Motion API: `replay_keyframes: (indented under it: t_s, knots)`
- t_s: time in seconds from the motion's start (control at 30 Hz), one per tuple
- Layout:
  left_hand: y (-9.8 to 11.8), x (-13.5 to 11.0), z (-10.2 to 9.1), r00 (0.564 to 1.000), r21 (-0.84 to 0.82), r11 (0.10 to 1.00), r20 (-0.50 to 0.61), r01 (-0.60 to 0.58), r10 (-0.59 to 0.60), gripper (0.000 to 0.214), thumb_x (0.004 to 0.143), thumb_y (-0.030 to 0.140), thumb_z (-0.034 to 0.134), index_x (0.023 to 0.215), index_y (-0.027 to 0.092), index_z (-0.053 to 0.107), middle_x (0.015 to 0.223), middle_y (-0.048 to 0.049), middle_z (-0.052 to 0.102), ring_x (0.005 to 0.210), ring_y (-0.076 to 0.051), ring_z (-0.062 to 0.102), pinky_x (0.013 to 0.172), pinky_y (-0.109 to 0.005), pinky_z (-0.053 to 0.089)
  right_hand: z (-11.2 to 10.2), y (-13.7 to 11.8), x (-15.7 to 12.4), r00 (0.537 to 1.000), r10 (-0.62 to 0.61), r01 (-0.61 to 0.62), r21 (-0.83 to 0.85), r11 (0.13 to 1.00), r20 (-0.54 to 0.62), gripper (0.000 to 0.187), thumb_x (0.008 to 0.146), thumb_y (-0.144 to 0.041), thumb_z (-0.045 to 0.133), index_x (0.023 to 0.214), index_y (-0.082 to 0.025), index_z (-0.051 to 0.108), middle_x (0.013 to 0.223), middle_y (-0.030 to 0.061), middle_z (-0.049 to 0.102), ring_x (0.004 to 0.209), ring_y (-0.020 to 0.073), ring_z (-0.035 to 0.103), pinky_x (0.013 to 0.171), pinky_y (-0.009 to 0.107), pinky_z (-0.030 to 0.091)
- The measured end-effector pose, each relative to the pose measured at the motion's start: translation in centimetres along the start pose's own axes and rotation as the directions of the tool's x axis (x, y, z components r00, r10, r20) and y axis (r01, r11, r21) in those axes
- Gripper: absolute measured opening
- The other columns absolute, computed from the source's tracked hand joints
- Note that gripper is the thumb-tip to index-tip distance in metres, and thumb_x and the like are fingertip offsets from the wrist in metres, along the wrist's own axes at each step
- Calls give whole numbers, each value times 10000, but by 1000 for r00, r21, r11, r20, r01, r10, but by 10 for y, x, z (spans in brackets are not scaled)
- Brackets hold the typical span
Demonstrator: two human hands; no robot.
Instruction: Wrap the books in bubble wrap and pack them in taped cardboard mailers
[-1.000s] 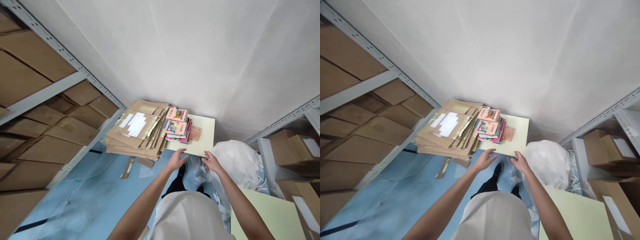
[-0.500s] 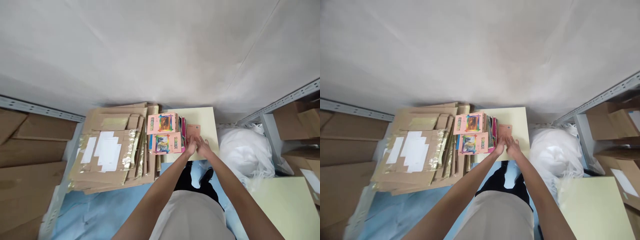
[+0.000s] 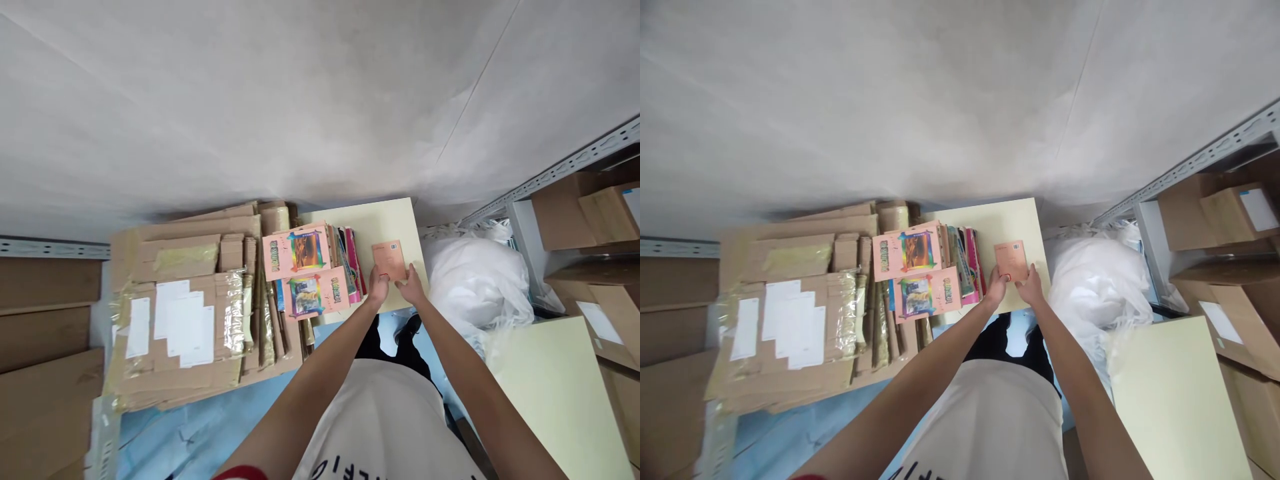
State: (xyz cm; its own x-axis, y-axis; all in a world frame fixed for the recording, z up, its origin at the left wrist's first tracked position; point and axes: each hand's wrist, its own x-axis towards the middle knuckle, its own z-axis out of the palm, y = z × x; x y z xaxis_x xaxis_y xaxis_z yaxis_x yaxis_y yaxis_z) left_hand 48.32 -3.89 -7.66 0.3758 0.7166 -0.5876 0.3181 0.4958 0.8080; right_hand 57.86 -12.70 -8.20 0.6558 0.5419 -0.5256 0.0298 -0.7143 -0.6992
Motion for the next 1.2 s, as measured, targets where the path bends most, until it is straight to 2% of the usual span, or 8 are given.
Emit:
replay_keyframes:
  t_s: [0.17, 0.43, 0.63, 0.73, 0.87, 0.93, 1.07, 1.2]
  knots:
    - [14, -10, -3, 999, -76, 997, 46, 13, -9, 300, 671, 165, 596, 968, 161, 635, 934, -61, 686, 899, -202, 648, 802, -312, 510, -6, -7, -9, 997, 76, -70, 266, 962, -14, 323, 689, -288, 570, 980, -182, 661, 925, 66, 728, 859, 228, 660, 765, 366, 541]
    - [51, -60, -19, 969, -223, 957, 124, -185, 216, 411, 727, 228, 622, 1138, 206, 612, 1130, -84, 650, 1039, -217, 610, 901, -362, 489, -47, -47, -85, 986, 14, 98, 633, 768, -169, 411, 712, -413, 692, 1085, -246, 651, 1098, 48, 690, 891, 191, 661, 712, 331, 579]
    - [86, -118, -12, 850, 50, 884, 303, -466, 431, 278, 779, 291, 665, 1054, 251, 660, 1163, -68, 619, 1087, -221, 567, 928, -374, 451, -77, -52, -154, 902, 20, 292, 642, 709, -432, 365, 727, -416, 717, 1039, -235, 658, 1054, 54, 724, 870, 204, 667, 688, 345, 574]
    - [90, -148, 10, 757, 56, 855, 496, -516, 425, 263, 777, 306, 685, 1035, 256, 675, 1138, -62, 627, 1027, -204, 584, 873, -344, 474, -92, -35, -191, 830, 51, 354, 595, 721, -556, 327, 744, -410, 706, 1013, -229, 659, 1006, 58, 739, 863, 209, 666, 683, 341, 561]
    - [85, -174, 50, 762, 26, 900, 544, -434, 352, 454, 746, 372, 728, 1170, 252, 617, 1197, -81, 615, 986, -190, 601, 785, -309, 499, -118, 5, -244, 759, 104, 392, 578, 716, -643, 307, 739, -431, 711, 963, -229, 658, 936, 51, 739, 803, 198, 656, 670, 336, 546]
    - [82, -185, 75, 727, 5, 920, 614, -392, 306, 506, 740, 408, 733, 1199, 239, 607, 1095, -70, 652, 891, -168, 621, 754, -298, 504, -133, 31, -271, 739, 129, 409, 594, 693, -661, 307, 731, -445, 723, 941, -233, 653, 912, 42, 730, 771, 189, 644, 655, 330, 536]
    - [74, -219, 130, 517, -23, 926, 824, -377, 231, 394, 720, 455, 739, 1024, 211, 684, 853, -27, 687, 725, -135, 620, 698, -274, 513, -162, 86, -320, 710, 176, 431, 619, 657, -682, 300, 704, -452, 750, 894, -241, 654, 855, 26, 708, 717, 181, 619, 639, 335, 518]
    - [54, -267, 180, 378, 21, 909, 913, -417, 152, 333, 667, 476, 771, 808, 192, 670, 741, -9, 677, 637, -127, 601, 648, -268, 510, -189, 138, -357, 619, 285, 468, 635, 614, -732, 294, 689, -432, 755, 888, -239, 657, 873, 32, 717, 760, 199, 636, 698, 370, 528]
